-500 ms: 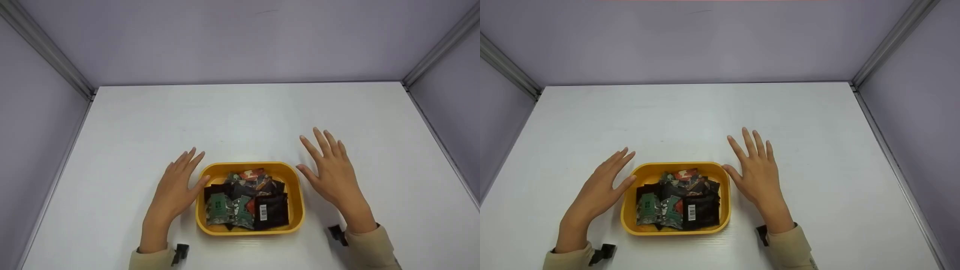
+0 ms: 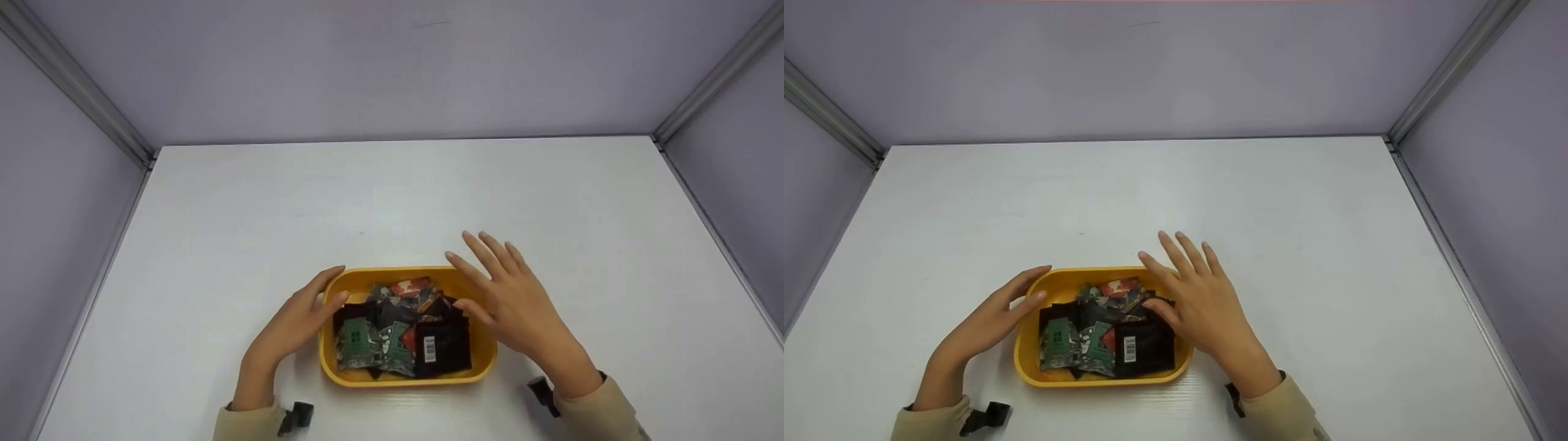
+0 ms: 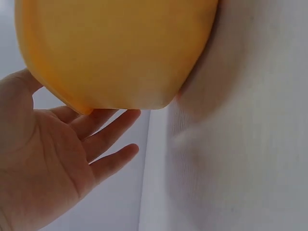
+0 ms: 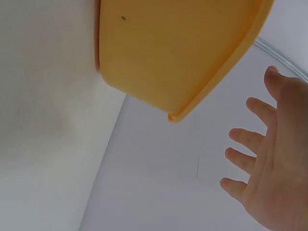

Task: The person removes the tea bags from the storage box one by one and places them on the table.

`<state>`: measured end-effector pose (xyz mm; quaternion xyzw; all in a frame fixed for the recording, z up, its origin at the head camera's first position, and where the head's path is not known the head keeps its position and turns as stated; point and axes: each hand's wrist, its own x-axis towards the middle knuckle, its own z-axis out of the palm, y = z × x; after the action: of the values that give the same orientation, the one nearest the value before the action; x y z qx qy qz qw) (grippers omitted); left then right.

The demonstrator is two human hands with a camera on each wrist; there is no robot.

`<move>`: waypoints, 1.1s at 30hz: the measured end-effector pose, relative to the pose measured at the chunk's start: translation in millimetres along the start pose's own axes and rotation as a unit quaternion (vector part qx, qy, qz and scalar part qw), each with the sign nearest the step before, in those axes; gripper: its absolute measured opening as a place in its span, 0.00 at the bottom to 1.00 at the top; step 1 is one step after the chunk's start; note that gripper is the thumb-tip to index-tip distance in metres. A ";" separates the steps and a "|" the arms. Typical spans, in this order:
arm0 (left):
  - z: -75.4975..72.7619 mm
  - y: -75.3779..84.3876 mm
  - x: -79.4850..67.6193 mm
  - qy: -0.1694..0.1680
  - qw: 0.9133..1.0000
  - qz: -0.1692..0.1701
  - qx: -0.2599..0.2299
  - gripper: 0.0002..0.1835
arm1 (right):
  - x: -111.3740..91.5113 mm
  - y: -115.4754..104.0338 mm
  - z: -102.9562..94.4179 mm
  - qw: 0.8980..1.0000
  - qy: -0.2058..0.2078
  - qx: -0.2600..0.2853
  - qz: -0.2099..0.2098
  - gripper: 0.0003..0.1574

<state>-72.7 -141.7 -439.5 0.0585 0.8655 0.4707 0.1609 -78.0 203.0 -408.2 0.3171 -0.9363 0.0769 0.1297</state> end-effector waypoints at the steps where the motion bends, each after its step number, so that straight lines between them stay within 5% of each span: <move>1: -0.6 -0.3 -0.2 -0.005 1.000 0.002 -0.016 0.33 | 1.4 -3.7 -0.1 1.000 -0.006 0.000 -0.013 0.45; 7: -4.6 -4.2 0.4 -0.040 0.995 0.025 -0.091 0.31 | 10.1 -24.9 -1.1 0.994 -0.039 -0.010 -0.101 0.44; 15: -11.4 -12.6 5.3 -0.065 0.992 0.053 -0.093 0.28 | 30.7 -43.2 -8.5 0.975 -0.067 -0.047 -0.205 0.43; 24: -24.4 -26.4 5.6 -0.065 0.991 0.058 -0.102 0.24 | 58.2 -71.5 -11.3 0.943 -0.142 -0.127 -0.272 0.43; 33: -35.5 -39.7 5.6 -0.058 0.986 0.065 -0.142 0.25 | 77.3 -94.6 -2.1 0.921 -0.137 -0.172 -0.320 0.45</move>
<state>-87.9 -190.3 -455.9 0.1186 0.7737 0.5938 0.1863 -78.7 84.7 -377.8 0.5803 -0.7922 -0.1755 0.0703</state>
